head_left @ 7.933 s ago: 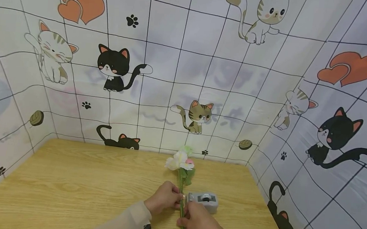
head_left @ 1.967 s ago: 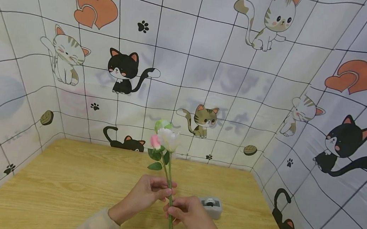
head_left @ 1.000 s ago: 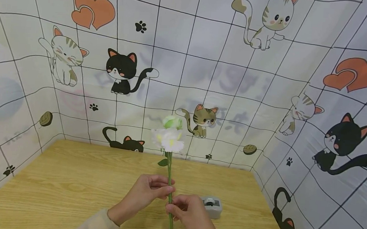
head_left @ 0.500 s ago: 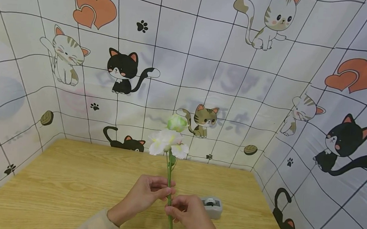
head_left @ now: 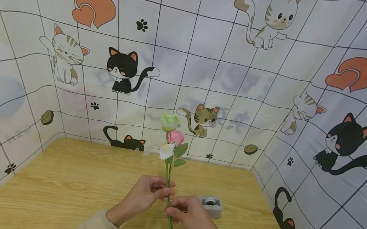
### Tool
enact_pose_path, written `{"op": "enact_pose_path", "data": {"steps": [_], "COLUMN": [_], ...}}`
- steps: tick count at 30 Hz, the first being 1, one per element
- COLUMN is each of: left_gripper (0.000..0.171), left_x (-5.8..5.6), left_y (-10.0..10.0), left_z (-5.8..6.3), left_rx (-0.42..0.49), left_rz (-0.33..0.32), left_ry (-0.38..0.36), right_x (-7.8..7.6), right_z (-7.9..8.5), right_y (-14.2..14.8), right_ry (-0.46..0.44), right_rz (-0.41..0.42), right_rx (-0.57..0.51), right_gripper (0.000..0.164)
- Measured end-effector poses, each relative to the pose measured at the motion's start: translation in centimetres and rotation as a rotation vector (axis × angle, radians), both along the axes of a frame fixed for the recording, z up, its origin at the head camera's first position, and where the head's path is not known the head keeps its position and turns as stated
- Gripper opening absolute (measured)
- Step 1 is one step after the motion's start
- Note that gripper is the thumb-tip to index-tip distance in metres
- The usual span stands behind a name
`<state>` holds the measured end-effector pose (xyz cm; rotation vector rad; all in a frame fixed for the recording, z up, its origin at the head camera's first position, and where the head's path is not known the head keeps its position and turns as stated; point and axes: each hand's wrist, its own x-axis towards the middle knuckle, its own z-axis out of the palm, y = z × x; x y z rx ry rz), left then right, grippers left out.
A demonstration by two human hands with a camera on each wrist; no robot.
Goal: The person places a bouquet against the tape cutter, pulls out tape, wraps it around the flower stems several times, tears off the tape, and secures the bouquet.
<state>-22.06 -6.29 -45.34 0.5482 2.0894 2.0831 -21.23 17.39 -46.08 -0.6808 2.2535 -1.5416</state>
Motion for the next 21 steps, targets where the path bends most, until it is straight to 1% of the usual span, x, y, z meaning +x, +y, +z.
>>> {"op": "enact_pose_path", "data": {"steps": [3,7,11,17,21], "left_gripper": [0.024,0.027,0.030,0.034,0.035], "left_x": [-0.04,-0.05,-0.08,0.04,0.20], "left_y": [-0.09,-0.33,-0.52,-0.68,-0.73], "left_z": [-0.05,-0.20,-0.30,-0.36,-0.63], "left_rx": [0.000,0.005,0.016,0.028,0.031], "left_rz": [-0.012,-0.021,-0.017,-0.019,-0.027], "left_ry": [-0.004,-0.045,-0.079,-0.083,-0.086], "right_x": [0.08,0.26,0.38,0.41,0.46], "right_z": [0.11,0.30,0.39,0.35,0.27], "right_y": [-0.11,-0.29,-0.35,-0.28,-0.29], "right_ry": [0.003,0.010,0.014,0.015,0.010], "right_rz": [-0.016,-0.030,-0.037,-0.053,-0.078], "right_rx": [0.012,0.028,0.019,0.003,0.005], "right_gripper": [0.018,0.020,0.021,0.018,0.016]}}
